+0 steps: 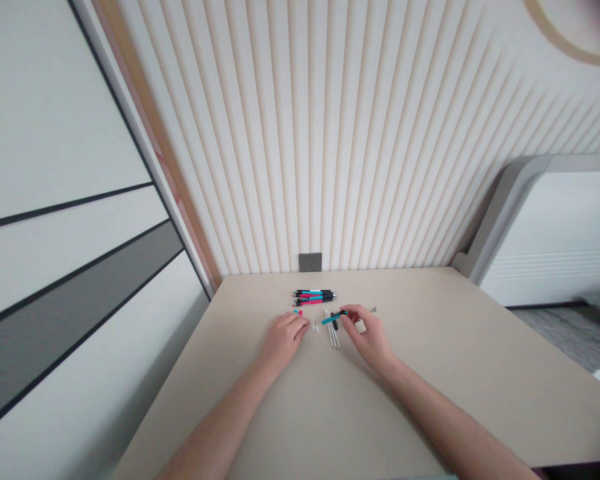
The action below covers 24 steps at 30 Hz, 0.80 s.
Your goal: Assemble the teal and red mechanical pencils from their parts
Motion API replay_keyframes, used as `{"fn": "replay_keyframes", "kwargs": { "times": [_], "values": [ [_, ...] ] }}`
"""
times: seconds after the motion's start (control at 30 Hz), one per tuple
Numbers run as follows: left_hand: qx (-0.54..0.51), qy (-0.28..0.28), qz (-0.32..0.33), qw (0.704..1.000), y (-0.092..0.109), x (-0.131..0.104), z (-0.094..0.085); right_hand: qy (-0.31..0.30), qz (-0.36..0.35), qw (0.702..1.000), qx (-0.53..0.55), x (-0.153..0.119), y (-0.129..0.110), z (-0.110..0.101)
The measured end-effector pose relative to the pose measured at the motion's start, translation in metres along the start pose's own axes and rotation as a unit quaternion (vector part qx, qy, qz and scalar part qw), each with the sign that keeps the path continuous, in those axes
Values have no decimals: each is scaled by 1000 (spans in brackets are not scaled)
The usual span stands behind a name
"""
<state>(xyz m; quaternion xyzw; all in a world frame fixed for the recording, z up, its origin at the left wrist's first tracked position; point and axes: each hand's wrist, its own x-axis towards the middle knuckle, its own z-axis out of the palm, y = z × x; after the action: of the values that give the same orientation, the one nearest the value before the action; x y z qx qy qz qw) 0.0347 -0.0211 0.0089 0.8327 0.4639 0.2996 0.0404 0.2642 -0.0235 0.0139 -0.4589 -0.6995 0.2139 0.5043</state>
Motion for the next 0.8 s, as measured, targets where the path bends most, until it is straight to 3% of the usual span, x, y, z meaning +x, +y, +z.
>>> {"fn": "replay_keyframes", "kwargs": {
  "times": [0.67, 0.8],
  "values": [
    [52, -32, 4, 998, -5, 9, 14, -13, -11, 1000, -5, 2, -3, 0],
    [38, -4, -7, 999, -6, 10, 13, -14, -11, 1000, -12, 1, -4, 1]
  ]
}}
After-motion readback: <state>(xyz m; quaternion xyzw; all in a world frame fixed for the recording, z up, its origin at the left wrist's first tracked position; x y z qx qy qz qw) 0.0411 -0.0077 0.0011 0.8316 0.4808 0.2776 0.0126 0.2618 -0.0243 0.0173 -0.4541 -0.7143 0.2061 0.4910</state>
